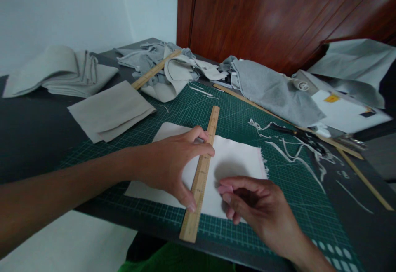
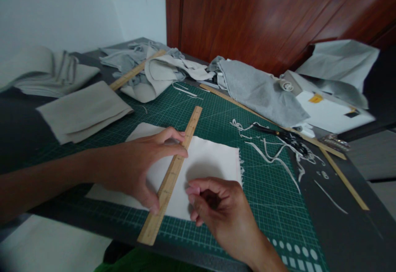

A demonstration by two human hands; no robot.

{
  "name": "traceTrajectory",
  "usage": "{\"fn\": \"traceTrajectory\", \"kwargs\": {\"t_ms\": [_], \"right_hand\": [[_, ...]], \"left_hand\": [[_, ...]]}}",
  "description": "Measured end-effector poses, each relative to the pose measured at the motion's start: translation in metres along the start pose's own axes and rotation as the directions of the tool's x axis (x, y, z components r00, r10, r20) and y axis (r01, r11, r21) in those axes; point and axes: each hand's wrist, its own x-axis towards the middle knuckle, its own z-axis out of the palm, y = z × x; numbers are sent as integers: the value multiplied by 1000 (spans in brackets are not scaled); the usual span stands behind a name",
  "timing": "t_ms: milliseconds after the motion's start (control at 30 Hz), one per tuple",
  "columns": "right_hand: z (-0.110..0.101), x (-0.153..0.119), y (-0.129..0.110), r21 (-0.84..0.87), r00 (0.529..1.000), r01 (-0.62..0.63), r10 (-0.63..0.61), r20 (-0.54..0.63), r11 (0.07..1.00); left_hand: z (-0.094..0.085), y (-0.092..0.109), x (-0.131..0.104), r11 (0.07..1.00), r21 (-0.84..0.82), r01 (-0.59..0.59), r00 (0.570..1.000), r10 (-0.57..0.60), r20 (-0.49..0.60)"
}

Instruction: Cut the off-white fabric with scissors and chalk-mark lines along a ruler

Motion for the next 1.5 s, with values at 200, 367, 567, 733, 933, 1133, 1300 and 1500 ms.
{"fn": "traceTrajectory", "kwargs": {"t_ms": [200, 367, 567, 733, 933, 1133, 1300, 1500], "right_hand": [[0, -2, 3, 32, 1000, -8, 8, -1, 999], [-1, 1, -1, 66, 1000, -21, 20, 14, 998], [0, 3, -12, 38, 997, -23, 20, 77, 999], [9, 3, -20, -62, 988, -63, 71, 140, 996], [16, 4, -22, -86, 973, -136, 149, 175, 987], [19, 5, -21, -93, 944, -210, 227, 242, 973], [19, 6, -24, -179, 946, -141, 185, 266, 974], [16, 6, -28, -234, 946, -88, 155, 284, 968]], "left_hand": [[0, 1, 1, 1000, -2, 6, 1000, -6, 7], [0, 0, 1, 1000, 7, -1, 1000, 1, 3], [1, 3, 1, 1000, 17, -3, 1000, 3, -5], [0, 3, 1, 1000, 11, -9, 1000, 9, -10], [1, 2, 0, 1000, 5, -10, 1000, 10, -10], [2, 0, 1, 1000, 8, -23, 999, 23, -31], [2, 0, 1, 1000, 13, -19, 1000, 19, -24], [2, 1, 0, 1000, 0, -2, 1000, 2, -7]]}}
